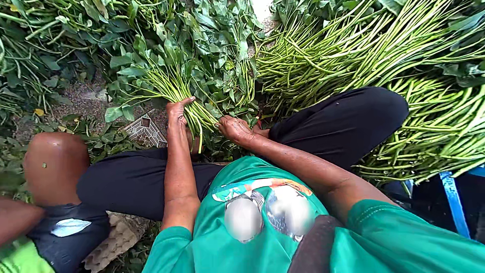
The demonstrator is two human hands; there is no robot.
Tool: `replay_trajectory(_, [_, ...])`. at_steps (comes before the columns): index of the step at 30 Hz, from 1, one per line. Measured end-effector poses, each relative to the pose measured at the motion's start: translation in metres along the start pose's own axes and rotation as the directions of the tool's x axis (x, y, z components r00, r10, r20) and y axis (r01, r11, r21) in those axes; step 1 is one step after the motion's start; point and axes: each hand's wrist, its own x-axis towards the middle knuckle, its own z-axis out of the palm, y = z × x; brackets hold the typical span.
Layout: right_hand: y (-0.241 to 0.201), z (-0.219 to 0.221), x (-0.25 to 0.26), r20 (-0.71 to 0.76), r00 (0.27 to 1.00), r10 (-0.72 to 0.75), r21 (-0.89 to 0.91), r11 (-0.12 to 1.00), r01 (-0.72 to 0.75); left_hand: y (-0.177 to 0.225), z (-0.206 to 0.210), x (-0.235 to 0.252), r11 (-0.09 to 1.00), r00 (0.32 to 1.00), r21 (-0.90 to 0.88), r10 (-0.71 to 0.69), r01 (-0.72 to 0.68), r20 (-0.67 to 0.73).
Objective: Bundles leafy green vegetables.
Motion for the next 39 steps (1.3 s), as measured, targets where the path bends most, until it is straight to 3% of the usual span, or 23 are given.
replay_trajectory(4, [0.005, 0.0, -0.034, 0.07, 0.993, -0.099, -0.012, 0.995, 0.1, 0.001, -0.004, 0.003, 1.0, 1.0, -0.006, 0.015, -0.015, 0.026])
replay_trajectory(9, [-0.003, -0.042, -0.063, 0.207, 0.934, -0.29, -0.044, 0.951, 0.305, 0.0, -0.009, 0.007, 1.0, 0.998, -0.008, 0.012, -0.011, 0.055])
replay_trajectory(12, [-0.01, -0.072, -0.059, 0.285, 0.929, -0.237, -0.214, 0.929, 0.302, 0.003, -0.011, 0.006, 1.0, 0.996, 0.006, -0.008, 0.007, 0.086])
replay_trajectory(15, [0.004, -0.079, -0.005, 0.2, 0.973, -0.116, -0.289, 0.942, 0.172, 0.002, -0.006, 0.002, 1.0, 0.994, 0.02, -0.011, 0.009, 0.113])
replay_trajectory(17, [0.02, -0.066, 0.049, 0.073, 0.997, -0.028, -0.217, 0.975, 0.043, 0.001, -0.003, -0.001, 1.0, 0.989, -0.001, 0.001, -0.001, 0.147])
replay_trajectory(20, [0.04, -0.034, 0.116, -0.026, 0.989, 0.144, 0.047, 0.989, -0.143, -0.001, 0.001, -0.001, 0.999, 0.984, -0.047, 0.011, -0.003, 0.178])
replay_trajectory(23, [0.057, 0.001, 0.151, -0.053, 0.981, 0.185, 0.314, 0.936, -0.16, -0.006, 0.005, -0.002, 0.997, 0.987, -0.071, 0.021, -0.01, 0.156])
replay_trajectory(26, [0.049, 0.008, 0.149, -0.121, 0.973, 0.196, 0.494, 0.862, -0.113, -0.01, 0.007, 0.0, 0.996, 0.992, -0.091, 0.031, -0.02, 0.121])
replay_trajectory(30, [0.037, 0.001, 0.136, -0.206, 0.952, 0.227, 0.741, 0.671, 0.001, -0.016, 0.007, 0.003, 0.997, 0.996, -0.073, 0.024, -0.018, 0.088])
replay_trajectory(34, [0.029, -0.001, 0.113, -0.212, 0.966, 0.152, 0.762, 0.644, 0.066, -0.015, 0.015, -0.003, 0.998, 0.995, -0.064, 0.022, -0.016, 0.097])
replay_trajectory(39, [0.016, 0.008, 0.09, -0.132, 0.971, 0.197, 0.837, 0.546, 0.003, -0.018, 0.014, -0.007, 1.0, 0.993, 0.004, 0.001, -0.002, 0.116])
